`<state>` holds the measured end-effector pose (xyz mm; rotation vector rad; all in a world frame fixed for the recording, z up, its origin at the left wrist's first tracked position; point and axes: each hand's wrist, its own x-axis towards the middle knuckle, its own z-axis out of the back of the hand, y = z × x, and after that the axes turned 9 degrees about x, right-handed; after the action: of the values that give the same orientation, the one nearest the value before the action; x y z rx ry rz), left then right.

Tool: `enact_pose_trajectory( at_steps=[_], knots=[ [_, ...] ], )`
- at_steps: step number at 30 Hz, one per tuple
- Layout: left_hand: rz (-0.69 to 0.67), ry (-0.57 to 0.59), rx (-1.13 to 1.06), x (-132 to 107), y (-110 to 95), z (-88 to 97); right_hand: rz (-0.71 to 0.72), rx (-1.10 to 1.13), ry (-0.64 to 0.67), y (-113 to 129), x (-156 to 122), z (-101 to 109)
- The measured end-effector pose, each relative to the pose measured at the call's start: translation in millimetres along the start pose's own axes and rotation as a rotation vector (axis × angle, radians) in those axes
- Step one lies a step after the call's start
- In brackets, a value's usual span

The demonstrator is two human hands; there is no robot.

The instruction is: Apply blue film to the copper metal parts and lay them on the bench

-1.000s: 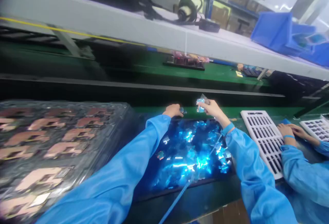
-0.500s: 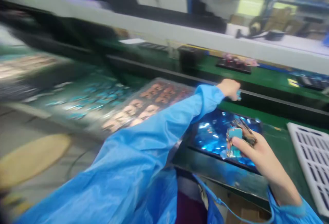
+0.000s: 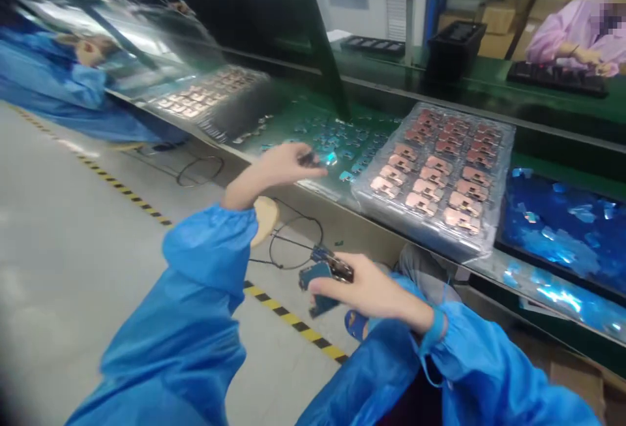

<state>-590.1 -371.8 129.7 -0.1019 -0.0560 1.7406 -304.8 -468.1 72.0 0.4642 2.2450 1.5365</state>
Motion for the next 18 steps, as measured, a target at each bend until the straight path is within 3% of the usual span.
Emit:
enact_pose_trajectory(
  at_steps=[3, 6, 8, 10, 14, 18],
  knots=[
    [0.048, 0.126, 0.0, 11, 77, -60.4, 0.065, -0.138, -0.169, -51, 103, -1],
    [0.023, 0.155, 0.022, 28, 110, -96.9, 0.004, -0.57, -0.438, -73, 176, 16],
    [-0.034, 0.169, 0.044, 45, 115, -106.3, -0.137, -0.866, -0.557, -72, 207, 29],
    [-0.093, 0.215, 0.058, 64, 113, -108.8, -0.272, -1.004, -0.598, -63, 227, 38],
    [-0.149, 0.328, 0.075, 90, 109, -107.6, -0.399, -1.002, -0.587, -45, 250, 43],
    [-0.189, 0.356, 0.06, 91, 117, -105.3, -0.442, -1.012, -0.592, -41, 261, 36]
  ],
)
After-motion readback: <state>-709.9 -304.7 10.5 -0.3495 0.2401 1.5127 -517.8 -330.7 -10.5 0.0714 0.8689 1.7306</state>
